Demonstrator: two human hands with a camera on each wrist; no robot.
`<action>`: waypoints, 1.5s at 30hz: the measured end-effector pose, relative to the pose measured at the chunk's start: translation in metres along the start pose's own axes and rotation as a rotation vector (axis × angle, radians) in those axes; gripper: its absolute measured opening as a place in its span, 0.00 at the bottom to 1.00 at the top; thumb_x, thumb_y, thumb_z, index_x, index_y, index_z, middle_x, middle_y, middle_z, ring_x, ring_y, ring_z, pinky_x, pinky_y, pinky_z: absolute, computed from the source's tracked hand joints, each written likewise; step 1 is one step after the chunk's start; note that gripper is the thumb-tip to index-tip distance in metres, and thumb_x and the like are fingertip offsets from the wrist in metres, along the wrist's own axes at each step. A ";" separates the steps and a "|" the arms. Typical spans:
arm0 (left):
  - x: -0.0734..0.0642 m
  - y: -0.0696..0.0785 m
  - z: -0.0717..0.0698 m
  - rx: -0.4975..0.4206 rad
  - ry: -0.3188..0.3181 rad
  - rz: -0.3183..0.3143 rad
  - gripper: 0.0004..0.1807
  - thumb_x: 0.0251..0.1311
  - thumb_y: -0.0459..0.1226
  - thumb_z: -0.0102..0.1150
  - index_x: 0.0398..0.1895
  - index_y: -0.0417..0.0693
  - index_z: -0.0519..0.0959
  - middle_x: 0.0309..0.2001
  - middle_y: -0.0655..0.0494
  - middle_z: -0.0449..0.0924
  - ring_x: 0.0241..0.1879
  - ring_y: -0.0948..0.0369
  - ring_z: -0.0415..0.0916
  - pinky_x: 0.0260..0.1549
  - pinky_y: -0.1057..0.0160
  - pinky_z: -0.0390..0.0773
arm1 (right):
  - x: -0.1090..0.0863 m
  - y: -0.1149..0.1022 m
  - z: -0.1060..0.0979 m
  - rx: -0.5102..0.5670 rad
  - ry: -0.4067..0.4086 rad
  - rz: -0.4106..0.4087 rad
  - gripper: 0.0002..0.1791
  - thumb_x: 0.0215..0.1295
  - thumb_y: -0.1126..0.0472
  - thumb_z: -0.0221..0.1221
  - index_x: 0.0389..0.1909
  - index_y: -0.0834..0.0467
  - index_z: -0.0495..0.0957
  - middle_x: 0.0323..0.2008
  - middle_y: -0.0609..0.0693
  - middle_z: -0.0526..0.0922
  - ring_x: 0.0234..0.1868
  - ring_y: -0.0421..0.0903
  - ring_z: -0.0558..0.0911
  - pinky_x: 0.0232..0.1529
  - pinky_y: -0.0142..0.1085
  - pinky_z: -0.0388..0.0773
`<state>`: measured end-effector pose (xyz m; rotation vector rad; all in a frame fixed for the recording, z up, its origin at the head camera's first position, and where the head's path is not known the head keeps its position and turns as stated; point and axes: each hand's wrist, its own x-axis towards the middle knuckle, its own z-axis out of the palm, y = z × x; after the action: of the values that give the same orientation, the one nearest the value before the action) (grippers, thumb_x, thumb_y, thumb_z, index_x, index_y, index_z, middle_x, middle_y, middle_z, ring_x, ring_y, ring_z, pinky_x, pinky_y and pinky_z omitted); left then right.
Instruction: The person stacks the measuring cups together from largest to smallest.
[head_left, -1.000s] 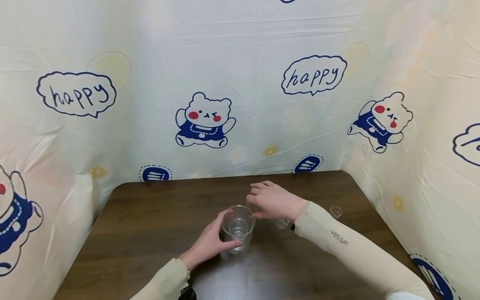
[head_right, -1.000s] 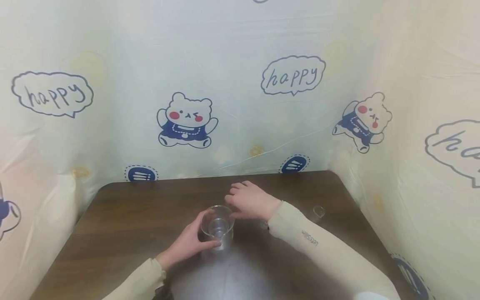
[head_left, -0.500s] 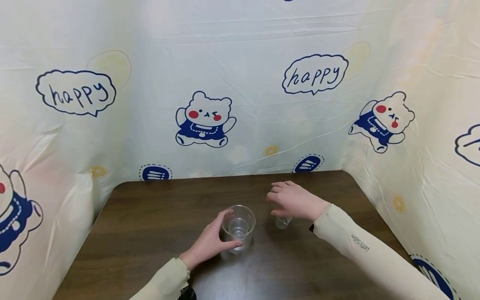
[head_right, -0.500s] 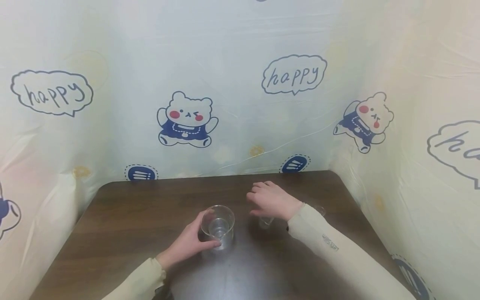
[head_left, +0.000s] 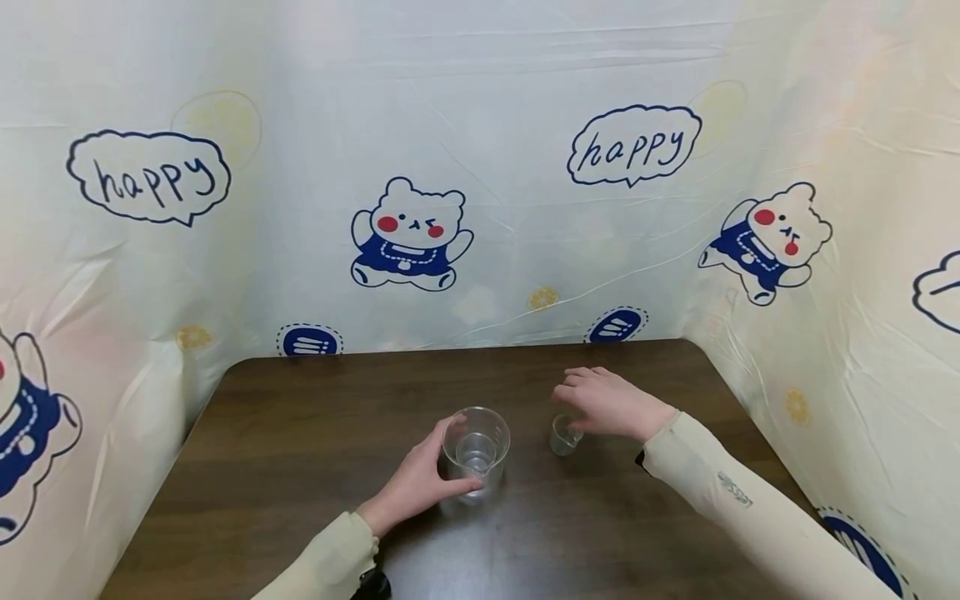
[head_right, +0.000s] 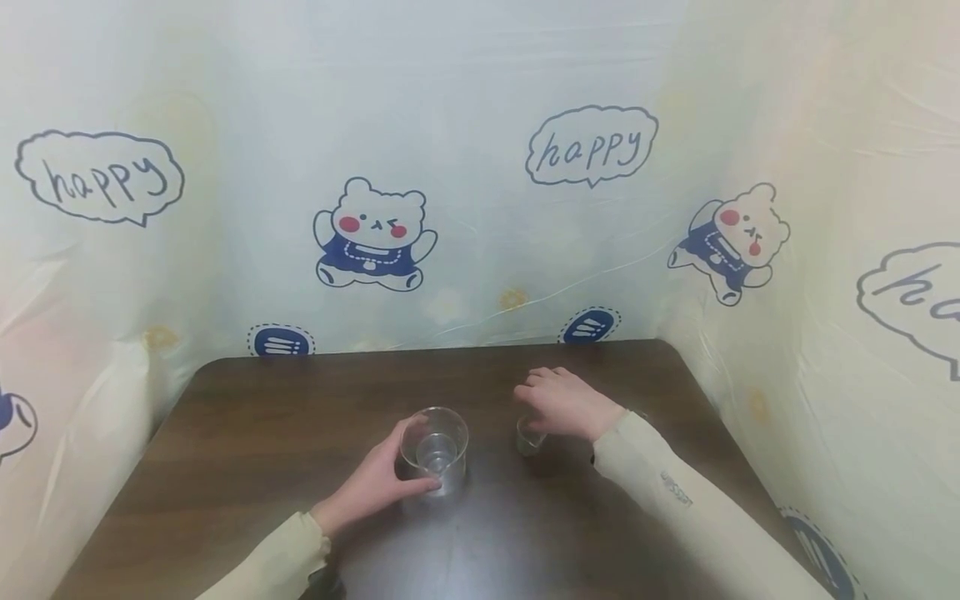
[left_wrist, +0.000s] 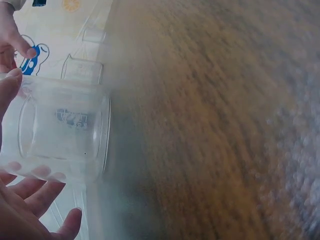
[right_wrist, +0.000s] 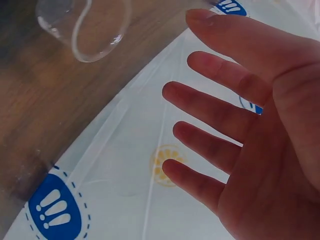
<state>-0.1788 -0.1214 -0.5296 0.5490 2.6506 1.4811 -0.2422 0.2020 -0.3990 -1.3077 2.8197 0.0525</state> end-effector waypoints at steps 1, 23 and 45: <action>0.000 0.000 0.000 0.001 -0.001 -0.002 0.54 0.49 0.58 0.81 0.77 0.59 0.62 0.68 0.58 0.75 0.66 0.55 0.73 0.64 0.42 0.71 | -0.001 0.001 0.001 0.016 -0.004 0.008 0.20 0.60 0.57 0.75 0.52 0.56 0.83 0.54 0.55 0.87 0.65 0.64 0.78 0.63 0.59 0.74; -0.001 0.003 -0.002 -0.002 -0.012 -0.011 0.53 0.50 0.56 0.81 0.77 0.58 0.61 0.69 0.57 0.75 0.67 0.56 0.73 0.64 0.42 0.71 | -0.012 0.023 0.027 0.176 -0.109 0.096 0.30 0.57 0.63 0.76 0.61 0.59 0.79 0.56 0.57 0.84 0.57 0.59 0.81 0.60 0.56 0.78; -0.004 0.004 -0.003 -0.014 -0.004 0.005 0.54 0.49 0.57 0.81 0.77 0.58 0.62 0.67 0.57 0.76 0.66 0.56 0.74 0.63 0.42 0.72 | -0.008 0.029 0.055 0.221 -0.155 0.089 0.34 0.58 0.65 0.75 0.67 0.56 0.77 0.60 0.57 0.82 0.60 0.60 0.80 0.59 0.57 0.77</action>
<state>-0.1742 -0.1231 -0.5251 0.5579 2.6356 1.4972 -0.2585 0.2288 -0.4536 -1.0829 2.6616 -0.1456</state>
